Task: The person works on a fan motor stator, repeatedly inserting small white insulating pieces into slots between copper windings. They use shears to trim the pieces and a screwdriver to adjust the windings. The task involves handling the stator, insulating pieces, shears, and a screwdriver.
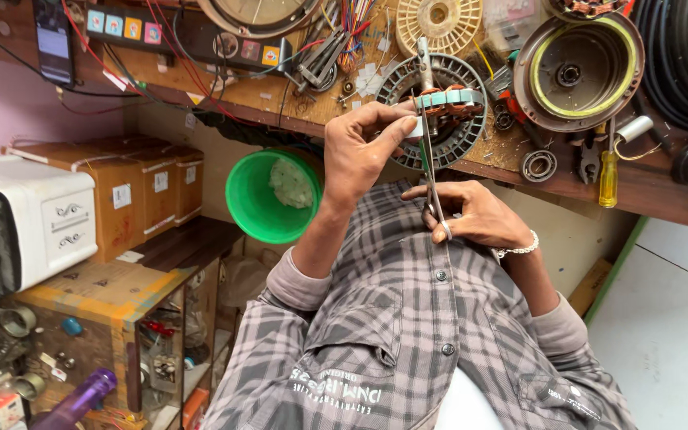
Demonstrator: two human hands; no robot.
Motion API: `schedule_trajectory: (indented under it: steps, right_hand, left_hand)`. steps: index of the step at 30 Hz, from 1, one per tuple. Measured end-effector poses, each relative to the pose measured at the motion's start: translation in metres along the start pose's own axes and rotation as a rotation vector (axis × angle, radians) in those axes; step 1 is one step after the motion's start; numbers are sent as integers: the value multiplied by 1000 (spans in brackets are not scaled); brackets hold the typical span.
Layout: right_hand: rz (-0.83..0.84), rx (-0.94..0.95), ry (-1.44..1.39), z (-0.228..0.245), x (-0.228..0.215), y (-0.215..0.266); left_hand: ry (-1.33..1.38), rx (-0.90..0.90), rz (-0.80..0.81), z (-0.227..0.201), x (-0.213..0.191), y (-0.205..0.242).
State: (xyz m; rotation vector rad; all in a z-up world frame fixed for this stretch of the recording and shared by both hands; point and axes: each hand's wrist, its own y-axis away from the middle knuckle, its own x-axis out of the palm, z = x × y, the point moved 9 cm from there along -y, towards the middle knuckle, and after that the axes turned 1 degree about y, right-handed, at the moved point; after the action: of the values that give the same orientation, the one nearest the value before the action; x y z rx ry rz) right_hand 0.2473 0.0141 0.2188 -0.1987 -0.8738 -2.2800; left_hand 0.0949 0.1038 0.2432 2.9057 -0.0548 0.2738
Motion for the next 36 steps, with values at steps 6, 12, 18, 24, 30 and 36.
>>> schedule_trajectory:
  steps: [6, 12, 18, 24, 30, 36]
  right_hand:
    - [-20, -1, -18, 4, 3, 0]
    - [-63, 10, -12, 11, 2, -1]
    - [-60, 9, -6, 13, 3, 2]
    - [-68, -7, -12, 10, 1, 4]
    - [-18, -85, -15, 18, 4, 7]
    - [-67, -75, 6, 20, 3, 10]
  left_hand:
    - [60, 137, -58, -16, 0, 3]
    - [39, 52, -77, -13, 0, 3]
    - [139, 104, -1, -12, 2, -2]
    - [143, -63, -16, 7, 0, -10]
    - [118, 92, 66, -11, 11, -2]
    - [170, 59, 76, -14, 15, -2]
